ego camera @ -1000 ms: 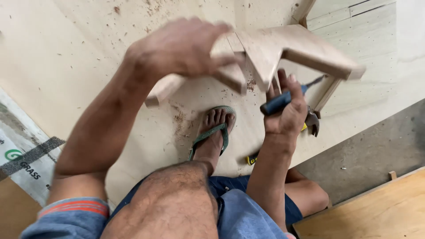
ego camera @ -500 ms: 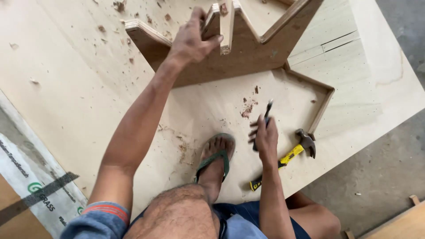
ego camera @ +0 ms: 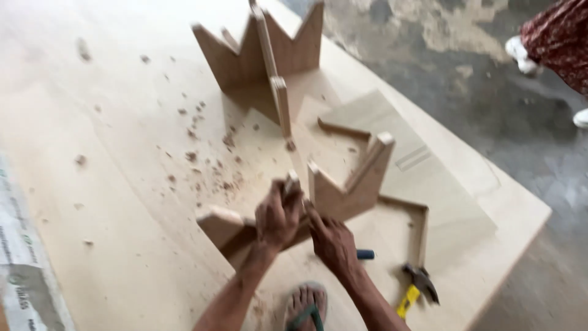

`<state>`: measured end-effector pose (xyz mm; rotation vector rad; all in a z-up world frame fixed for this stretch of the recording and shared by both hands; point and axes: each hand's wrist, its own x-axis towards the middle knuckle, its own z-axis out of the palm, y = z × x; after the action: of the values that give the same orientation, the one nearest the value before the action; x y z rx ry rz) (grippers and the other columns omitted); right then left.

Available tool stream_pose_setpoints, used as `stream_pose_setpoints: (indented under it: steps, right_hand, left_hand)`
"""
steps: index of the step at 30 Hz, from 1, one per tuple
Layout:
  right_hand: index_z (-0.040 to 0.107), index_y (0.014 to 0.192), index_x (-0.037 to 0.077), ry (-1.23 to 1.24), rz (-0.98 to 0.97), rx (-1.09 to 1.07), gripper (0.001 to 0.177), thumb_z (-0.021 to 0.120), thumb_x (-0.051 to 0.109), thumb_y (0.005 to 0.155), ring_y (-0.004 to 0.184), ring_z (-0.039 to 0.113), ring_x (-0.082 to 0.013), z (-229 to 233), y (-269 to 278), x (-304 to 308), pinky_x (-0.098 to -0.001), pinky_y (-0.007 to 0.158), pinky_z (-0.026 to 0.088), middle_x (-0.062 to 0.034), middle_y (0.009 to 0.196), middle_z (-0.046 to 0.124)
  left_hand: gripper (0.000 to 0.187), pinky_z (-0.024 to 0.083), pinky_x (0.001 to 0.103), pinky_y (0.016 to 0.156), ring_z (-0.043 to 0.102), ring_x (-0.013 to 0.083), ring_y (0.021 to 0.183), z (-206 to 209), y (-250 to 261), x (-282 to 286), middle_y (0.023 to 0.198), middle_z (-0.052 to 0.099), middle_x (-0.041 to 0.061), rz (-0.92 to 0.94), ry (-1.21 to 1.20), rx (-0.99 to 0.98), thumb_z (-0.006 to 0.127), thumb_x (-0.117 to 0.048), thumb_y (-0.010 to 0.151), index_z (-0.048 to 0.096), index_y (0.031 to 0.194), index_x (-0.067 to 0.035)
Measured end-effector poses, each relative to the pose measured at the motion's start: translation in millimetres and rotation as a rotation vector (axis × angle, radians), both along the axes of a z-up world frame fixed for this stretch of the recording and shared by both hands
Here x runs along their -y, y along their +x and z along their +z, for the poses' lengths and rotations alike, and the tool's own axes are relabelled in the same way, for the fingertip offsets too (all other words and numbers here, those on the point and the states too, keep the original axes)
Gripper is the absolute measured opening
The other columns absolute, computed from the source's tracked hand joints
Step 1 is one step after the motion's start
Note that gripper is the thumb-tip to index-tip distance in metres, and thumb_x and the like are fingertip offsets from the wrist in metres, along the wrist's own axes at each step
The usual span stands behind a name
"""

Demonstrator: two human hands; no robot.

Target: Carving and shaping plywood pieces using a hammer, chisel, and utility knife

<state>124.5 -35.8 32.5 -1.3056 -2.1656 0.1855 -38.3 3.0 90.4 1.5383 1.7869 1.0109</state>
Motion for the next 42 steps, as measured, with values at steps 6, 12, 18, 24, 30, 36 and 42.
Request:
stream_pose_setpoints:
  steps: [6,12,18,24,30,36,42]
  right_hand:
    - [0.064,0.125,0.009,0.206,-0.048,0.061,0.037,0.063,0.013,0.087,0.071,0.066,-0.0245,15.6,-10.5,22.0,-0.0376,0.074,0.052,-0.0067,0.079,0.066]
    - [0.069,0.085,0.009,0.274,-0.144,-0.163,0.013,0.077,0.02,0.087,0.097,0.073,-0.0197,-12.0,-0.9,69.4,-0.0383,0.098,0.054,-0.0081,0.099,0.079]
    - [0.064,0.073,0.003,-0.269,-0.73,-0.3,0.031,0.076,0.027,0.089,0.055,0.062,-0.025,-50.5,50.4,171.6,-0.0379,0.06,0.05,-0.0087,0.066,0.069]
    - [0.077,0.102,0.013,-0.073,-0.442,-0.555,0.012,0.076,0.006,0.092,0.074,0.076,-0.024,15.1,9.7,125.1,-0.0339,0.073,0.058,-0.0051,0.078,0.074]
    - [0.071,0.133,0.019,0.167,-0.166,-0.252,0.034,0.063,0.015,0.1,0.06,0.063,-0.0278,24.5,1.1,71.8,-0.0394,0.058,0.053,-0.0054,0.076,0.057]
    - [0.073,0.131,0.023,0.338,-0.121,-0.035,0.039,0.062,0.01,0.095,0.056,0.055,-0.02,-11.6,7.0,71.0,-0.0227,0.057,0.052,-0.0009,0.076,0.054]
    - [0.073,0.124,0.017,0.145,-0.2,-0.069,0.026,0.06,0.027,0.103,0.062,0.068,-0.0274,14.3,-11.3,84.2,-0.0369,0.056,0.057,-0.0067,0.072,0.063]
  left_hand:
    - [0.049,0.051,0.039,0.059,0.066,0.0282,0.06,-1.0,6.7,21.8,0.076,0.069,0.01,-0.037,0.48,-0.178,0.054,-0.053,0.097,0.062,0.104,-0.006]
    - [0.053,0.052,0.032,0.041,0.054,0.0127,0.04,-31.4,-20.7,-3.0,0.066,0.067,-0.001,-0.008,0.183,-0.078,0.049,-0.061,0.097,0.057,0.108,-0.011]
    - [0.06,0.043,0.032,0.049,0.049,0.0123,0.054,-16.4,-54.9,-13.7,0.069,0.054,-0.003,0.116,-0.162,0.105,0.047,-0.062,0.096,0.062,0.117,-0.007]
    - [0.046,0.052,0.055,0.088,0.071,0.0415,0.096,-24.1,-26.3,-7.4,0.084,0.07,0.012,0.139,-0.233,0.07,0.054,-0.072,0.092,0.058,0.102,-0.027]
    - [0.048,0.055,0.05,0.076,0.07,0.0314,0.069,-13.0,-7.9,17.2,0.067,0.061,0.008,-0.061,-0.15,0.104,0.054,-0.067,0.098,0.056,0.096,-0.019]
    - [0.053,0.055,0.048,0.07,0.064,0.0272,0.06,6.4,-6.1,28.4,0.064,0.056,0.007,-0.159,-0.136,0.091,0.049,-0.063,0.102,0.056,0.103,-0.011]
    - [0.051,0.054,0.043,0.071,0.065,0.023,0.056,-0.9,-3.9,36.5,0.06,0.057,0.005,-0.167,-0.172,0.098,0.052,-0.068,0.099,0.054,0.1,-0.016]
